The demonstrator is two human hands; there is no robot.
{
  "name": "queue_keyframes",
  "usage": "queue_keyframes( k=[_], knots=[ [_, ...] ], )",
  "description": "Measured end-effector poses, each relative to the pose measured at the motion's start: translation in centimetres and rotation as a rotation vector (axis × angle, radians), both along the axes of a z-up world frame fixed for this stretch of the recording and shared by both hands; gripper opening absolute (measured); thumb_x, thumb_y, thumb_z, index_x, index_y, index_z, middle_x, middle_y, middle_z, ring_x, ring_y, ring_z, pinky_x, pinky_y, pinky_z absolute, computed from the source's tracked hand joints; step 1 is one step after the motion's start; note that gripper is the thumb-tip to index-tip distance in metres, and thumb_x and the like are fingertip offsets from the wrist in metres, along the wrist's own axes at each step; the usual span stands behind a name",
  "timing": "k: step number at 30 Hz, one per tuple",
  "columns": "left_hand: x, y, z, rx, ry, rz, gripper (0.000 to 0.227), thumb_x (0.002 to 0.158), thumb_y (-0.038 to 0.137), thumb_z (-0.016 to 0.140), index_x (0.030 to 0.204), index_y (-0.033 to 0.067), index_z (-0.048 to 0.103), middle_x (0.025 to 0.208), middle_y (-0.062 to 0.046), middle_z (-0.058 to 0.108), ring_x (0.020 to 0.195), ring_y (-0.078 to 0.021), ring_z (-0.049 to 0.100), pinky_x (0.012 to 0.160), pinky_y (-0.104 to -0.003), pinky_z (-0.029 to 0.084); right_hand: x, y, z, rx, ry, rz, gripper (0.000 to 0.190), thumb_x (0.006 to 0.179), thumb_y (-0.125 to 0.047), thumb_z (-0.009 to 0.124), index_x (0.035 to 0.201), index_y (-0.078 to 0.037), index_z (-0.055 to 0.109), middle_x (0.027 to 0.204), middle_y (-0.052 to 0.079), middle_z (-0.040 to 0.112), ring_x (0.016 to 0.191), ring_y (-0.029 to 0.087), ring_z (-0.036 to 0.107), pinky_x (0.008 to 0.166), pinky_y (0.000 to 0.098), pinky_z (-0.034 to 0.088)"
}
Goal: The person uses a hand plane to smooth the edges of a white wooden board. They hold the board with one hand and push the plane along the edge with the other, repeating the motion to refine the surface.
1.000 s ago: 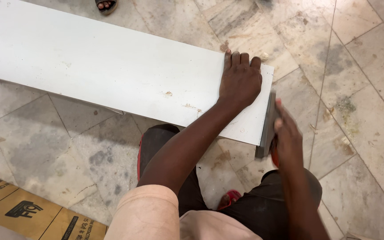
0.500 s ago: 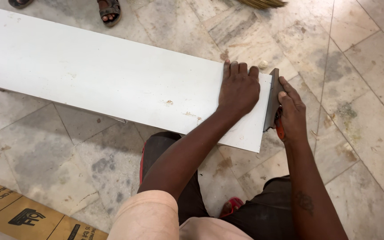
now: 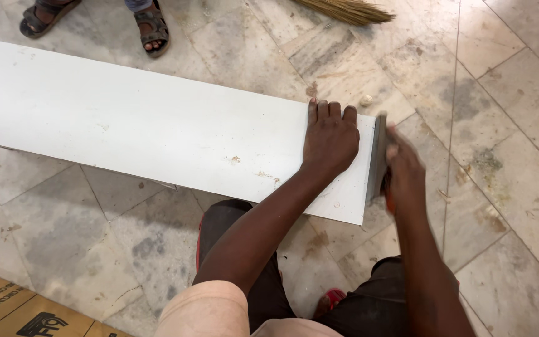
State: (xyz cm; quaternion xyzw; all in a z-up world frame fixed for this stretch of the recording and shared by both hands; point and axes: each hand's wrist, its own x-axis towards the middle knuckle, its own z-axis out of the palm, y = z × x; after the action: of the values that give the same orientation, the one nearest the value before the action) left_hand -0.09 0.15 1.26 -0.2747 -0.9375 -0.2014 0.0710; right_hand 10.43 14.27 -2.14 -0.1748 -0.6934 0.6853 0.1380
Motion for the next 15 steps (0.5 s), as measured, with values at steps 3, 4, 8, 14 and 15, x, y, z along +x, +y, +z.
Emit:
queue_keyframes(
  k=[3, 4, 8, 14, 15],
  knots=[
    [0.0, -0.2, 0.2, -0.025, 0.010, 0.005, 0.029, 0.100, 0.017, 0.045, 0.118, 0.0009, 0.061, 0.120, -0.023, 0.061, 0.129, -0.0406, 0.049, 0.124, -0.056, 0.022, -4.6, 2.2, 0.0, -0.067, -0.047, 0.017, 0.056, 0.106, -0.024, 0.052, 0.158, -0.004, 0.057, 0.103, 0.012, 0.060, 0.072, 0.020, 0.049, 0.058, 0.0357, 0.042],
    [0.0, -0.3, 0.2, -0.032, 0.018, 0.005, 0.029, 0.100, 0.017, 0.045, 0.118, 0.0013, 0.062, 0.120, -0.023, 0.061, 0.130, -0.0407, 0.049, 0.124, -0.056, 0.022, -5.3, 2.3, -0.2, -0.082, -0.041, 0.027, 0.056, 0.105, -0.024, 0.053, 0.157, -0.004, 0.056, 0.105, 0.012, 0.062, 0.073, 0.017, 0.051, 0.059, 0.0337, 0.043],
    [0.1, 0.0, 0.0, 0.015, 0.001, -0.002, 0.033, 0.100, 0.022, 0.046, 0.119, -0.0002, 0.061, 0.120, -0.024, 0.060, 0.127, -0.0404, 0.049, 0.120, -0.056, 0.024, -1.8, 1.1, -0.8, 0.077, 0.037, 0.068, 0.056, 0.108, -0.030, 0.055, 0.154, 0.001, 0.050, 0.137, 0.015, 0.063, 0.113, 0.014, 0.064, 0.094, 0.0286, 0.053],
    [-0.1, -0.3, -0.1, 0.054, 0.016, 0.012, 0.031, 0.100, 0.021, 0.047, 0.118, 0.0018, 0.062, 0.118, -0.023, 0.061, 0.125, -0.0399, 0.050, 0.122, -0.056, 0.023, 9.7, -3.2, -2.2, 0.068, -0.130, -0.031, 0.058, 0.106, -0.027, 0.053, 0.156, 0.002, 0.051, 0.143, 0.021, 0.061, 0.121, 0.025, 0.058, 0.096, 0.0343, 0.045],
    [0.1, -0.3, -0.3, 0.057, 0.007, 0.005, 0.031, 0.100, 0.021, 0.047, 0.118, 0.0017, 0.062, 0.117, -0.022, 0.061, 0.125, -0.0393, 0.051, 0.123, -0.056, 0.023, 10.5, -3.5, -2.5, 0.127, -0.030, -0.005, 0.056, 0.107, -0.026, 0.051, 0.153, 0.005, 0.050, 0.147, 0.016, 0.059, 0.132, 0.017, 0.057, 0.106, 0.0288, 0.045]
  ],
)
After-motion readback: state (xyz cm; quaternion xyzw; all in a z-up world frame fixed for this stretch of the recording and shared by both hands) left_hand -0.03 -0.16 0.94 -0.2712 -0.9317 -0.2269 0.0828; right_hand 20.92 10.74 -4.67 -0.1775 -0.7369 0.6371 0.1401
